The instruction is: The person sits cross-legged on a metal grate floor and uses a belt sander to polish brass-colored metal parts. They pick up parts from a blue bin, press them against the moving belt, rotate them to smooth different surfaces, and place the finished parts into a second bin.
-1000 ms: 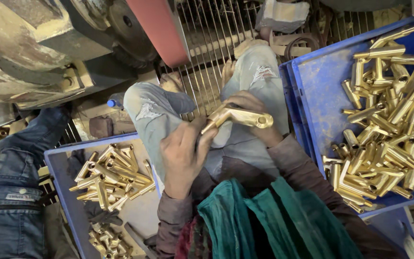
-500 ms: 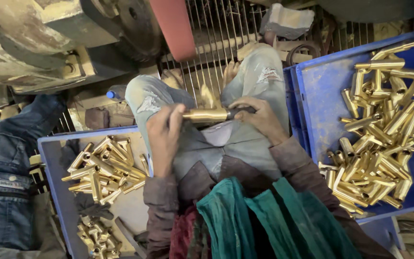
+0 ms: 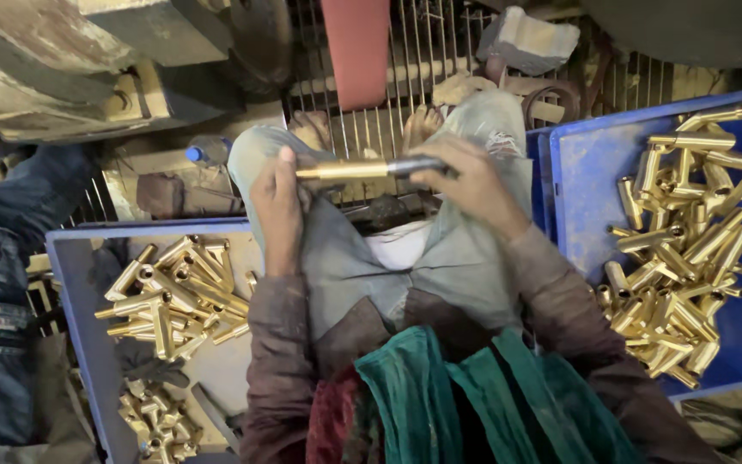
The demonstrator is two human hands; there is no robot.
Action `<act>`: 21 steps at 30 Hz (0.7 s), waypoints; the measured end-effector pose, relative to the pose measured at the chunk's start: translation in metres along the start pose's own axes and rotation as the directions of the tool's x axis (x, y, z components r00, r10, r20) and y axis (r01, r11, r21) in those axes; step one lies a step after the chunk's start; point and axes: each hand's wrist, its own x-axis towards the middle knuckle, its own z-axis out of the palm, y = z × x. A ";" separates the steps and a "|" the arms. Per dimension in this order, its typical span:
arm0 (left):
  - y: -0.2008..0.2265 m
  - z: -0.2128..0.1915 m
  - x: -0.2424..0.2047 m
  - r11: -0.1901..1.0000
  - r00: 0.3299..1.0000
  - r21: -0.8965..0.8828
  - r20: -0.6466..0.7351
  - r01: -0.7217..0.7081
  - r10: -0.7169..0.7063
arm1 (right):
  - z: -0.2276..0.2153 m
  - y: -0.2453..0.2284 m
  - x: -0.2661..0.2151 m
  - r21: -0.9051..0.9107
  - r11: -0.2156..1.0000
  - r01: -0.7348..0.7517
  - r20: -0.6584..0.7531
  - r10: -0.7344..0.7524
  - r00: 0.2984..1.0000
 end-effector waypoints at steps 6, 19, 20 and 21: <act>-0.006 0.003 0.046 0.981 0.991 -0.174 0.119 0.083 -0.063 | -0.007 0.036 0.044 -0.082 0.997 0.015 0.045 -0.011 0.999; -0.034 0.022 0.060 0.984 0.995 -0.151 0.006 0.099 -0.099 | 0.011 0.073 0.060 -0.031 0.998 -0.062 0.023 0.063 0.998; -0.034 0.022 0.060 0.984 0.994 -0.138 -0.006 0.109 -0.111 | 0.010 0.074 0.060 -0.019 0.996 -0.090 0.042 0.090 0.995; -0.034 0.023 0.060 0.986 0.995 -0.131 0.000 0.104 -0.105 | 0.009 0.075 0.060 -0.008 0.993 -0.117 0.060 0.117 0.991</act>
